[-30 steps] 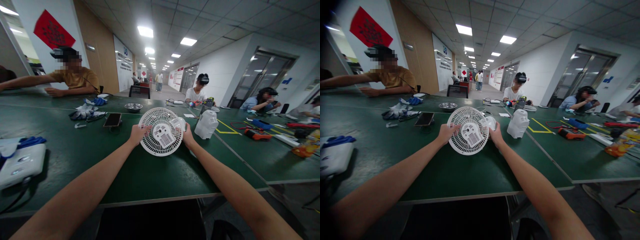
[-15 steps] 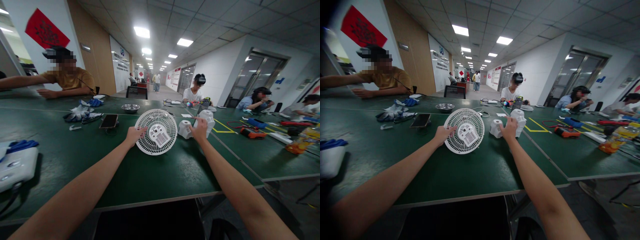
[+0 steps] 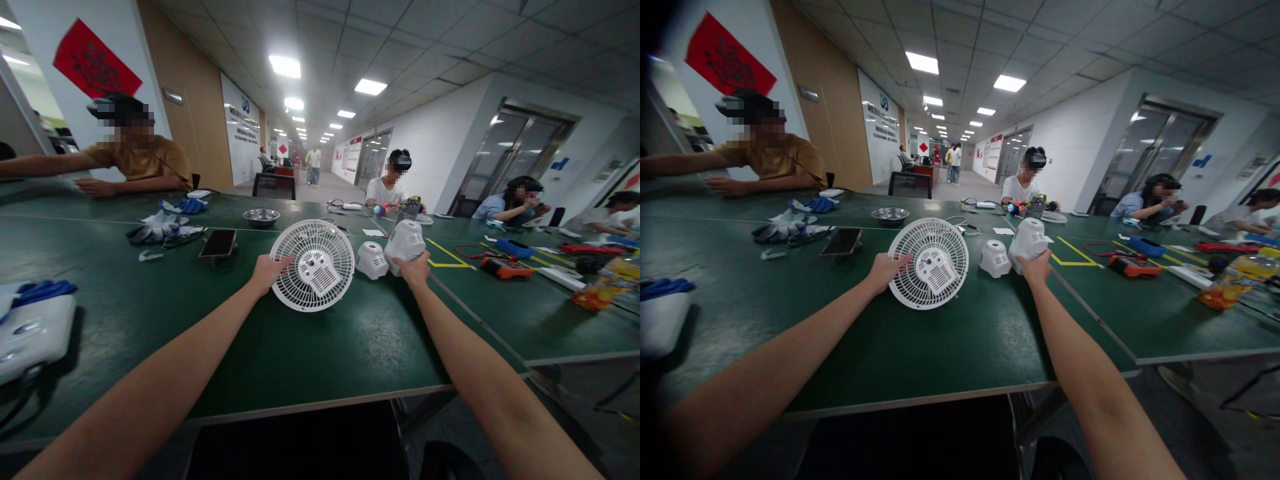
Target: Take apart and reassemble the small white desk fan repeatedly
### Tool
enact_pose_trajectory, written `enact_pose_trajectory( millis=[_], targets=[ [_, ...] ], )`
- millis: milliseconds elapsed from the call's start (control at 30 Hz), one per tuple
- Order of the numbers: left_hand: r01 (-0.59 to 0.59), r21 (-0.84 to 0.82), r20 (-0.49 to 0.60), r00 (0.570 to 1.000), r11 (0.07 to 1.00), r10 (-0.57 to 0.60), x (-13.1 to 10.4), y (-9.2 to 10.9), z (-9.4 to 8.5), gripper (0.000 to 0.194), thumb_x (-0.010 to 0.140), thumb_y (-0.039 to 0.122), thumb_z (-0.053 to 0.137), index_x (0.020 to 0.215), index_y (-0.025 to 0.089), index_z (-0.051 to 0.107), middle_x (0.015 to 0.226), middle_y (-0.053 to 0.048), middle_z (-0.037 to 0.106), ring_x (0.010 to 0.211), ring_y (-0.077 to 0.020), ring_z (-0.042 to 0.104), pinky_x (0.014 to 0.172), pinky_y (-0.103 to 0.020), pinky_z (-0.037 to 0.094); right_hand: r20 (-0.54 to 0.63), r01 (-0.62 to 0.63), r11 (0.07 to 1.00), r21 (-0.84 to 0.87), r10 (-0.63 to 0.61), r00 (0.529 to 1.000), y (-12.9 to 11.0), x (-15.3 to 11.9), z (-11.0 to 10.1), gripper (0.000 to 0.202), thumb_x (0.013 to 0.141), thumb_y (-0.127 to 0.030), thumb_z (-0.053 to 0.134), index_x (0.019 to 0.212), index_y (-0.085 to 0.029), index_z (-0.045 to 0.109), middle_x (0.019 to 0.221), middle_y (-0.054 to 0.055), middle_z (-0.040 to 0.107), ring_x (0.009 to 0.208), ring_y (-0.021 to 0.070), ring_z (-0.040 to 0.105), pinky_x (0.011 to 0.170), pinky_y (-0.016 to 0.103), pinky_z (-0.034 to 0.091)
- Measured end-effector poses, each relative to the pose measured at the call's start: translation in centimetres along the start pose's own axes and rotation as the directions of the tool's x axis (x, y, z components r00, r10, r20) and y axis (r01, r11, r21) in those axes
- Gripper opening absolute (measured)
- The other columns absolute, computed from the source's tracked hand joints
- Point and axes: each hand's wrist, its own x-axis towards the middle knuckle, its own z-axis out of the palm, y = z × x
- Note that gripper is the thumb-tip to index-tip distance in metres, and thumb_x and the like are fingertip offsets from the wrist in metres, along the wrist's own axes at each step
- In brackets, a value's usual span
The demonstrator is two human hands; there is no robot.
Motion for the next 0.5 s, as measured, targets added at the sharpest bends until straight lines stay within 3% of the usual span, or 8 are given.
enact_pose_trajectory(
  millis=[133, 267, 367, 500],
  targets=[
    [-0.007, 0.002, 0.013, 1.0, 1.0, 0.007, 0.0, -0.1, -0.1, 0.027, 0.071, 0.029, 0.081, 0.088, 0.01, 0.073, 0.083, -0.013, 0.076, 0.073, -0.025, 0.073, 0.069, -0.038, 0.061, -0.156, 0.025, 0.999, 0.035, -0.019, 0.988, -1.3, -0.1, -0.5, 0.089, 0.059, -0.053, 0.077, 0.131, -0.019, 0.038, 0.118, 0.017, 0.064, 0.11, 0.0352, 0.062, 0.095, 0.046, 0.045],
    [-0.003, 0.023, -0.005, 1.0, 1.0, 0.003, -0.1, 0.1, 0.0, 0.027, 0.069, 0.029, 0.082, 0.087, 0.01, 0.074, 0.083, -0.013, 0.076, 0.072, -0.025, 0.073, 0.07, -0.039, 0.061, -0.257, 0.233, 0.963, 0.132, -0.194, 0.947, -3.5, -0.8, -0.8, 0.089, 0.065, -0.057, 0.072, 0.134, -0.014, 0.036, 0.111, 0.017, 0.067, 0.1, 0.0331, 0.065, 0.087, 0.043, 0.048],
    [0.021, 0.01, -0.02, 1.0, 1.0, -0.021, -0.2, 0.4, 0.2, 0.025, 0.069, 0.027, 0.082, 0.085, 0.01, 0.073, 0.081, -0.013, 0.076, 0.071, -0.0241, 0.073, 0.071, -0.038, 0.061, -0.19, 0.343, 0.931, 0.124, -0.317, 0.929, -4.8, -2.0, -0.4, 0.089, 0.066, -0.059, 0.071, 0.135, -0.015, 0.035, 0.11, 0.015, 0.068, 0.095, 0.0311, 0.066, 0.083, 0.041, 0.048],
    [0.02, 0.009, -0.027, 0.999, 1.0, -0.019, -0.5, 0.7, 0.4, 0.024, 0.07, 0.026, 0.082, 0.086, 0.01, 0.073, 0.081, -0.011, 0.076, 0.071, -0.0232, 0.073, 0.07, -0.037, 0.06, 0.012, 0.322, 0.947, 0.013, -0.322, 0.947, -5.4, -3.6, 0.8, 0.087, 0.063, -0.06, 0.074, 0.131, -0.017, 0.04, 0.109, 0.016, 0.068, 0.095, 0.0326, 0.065, 0.084, 0.043, 0.048]
  ],
)
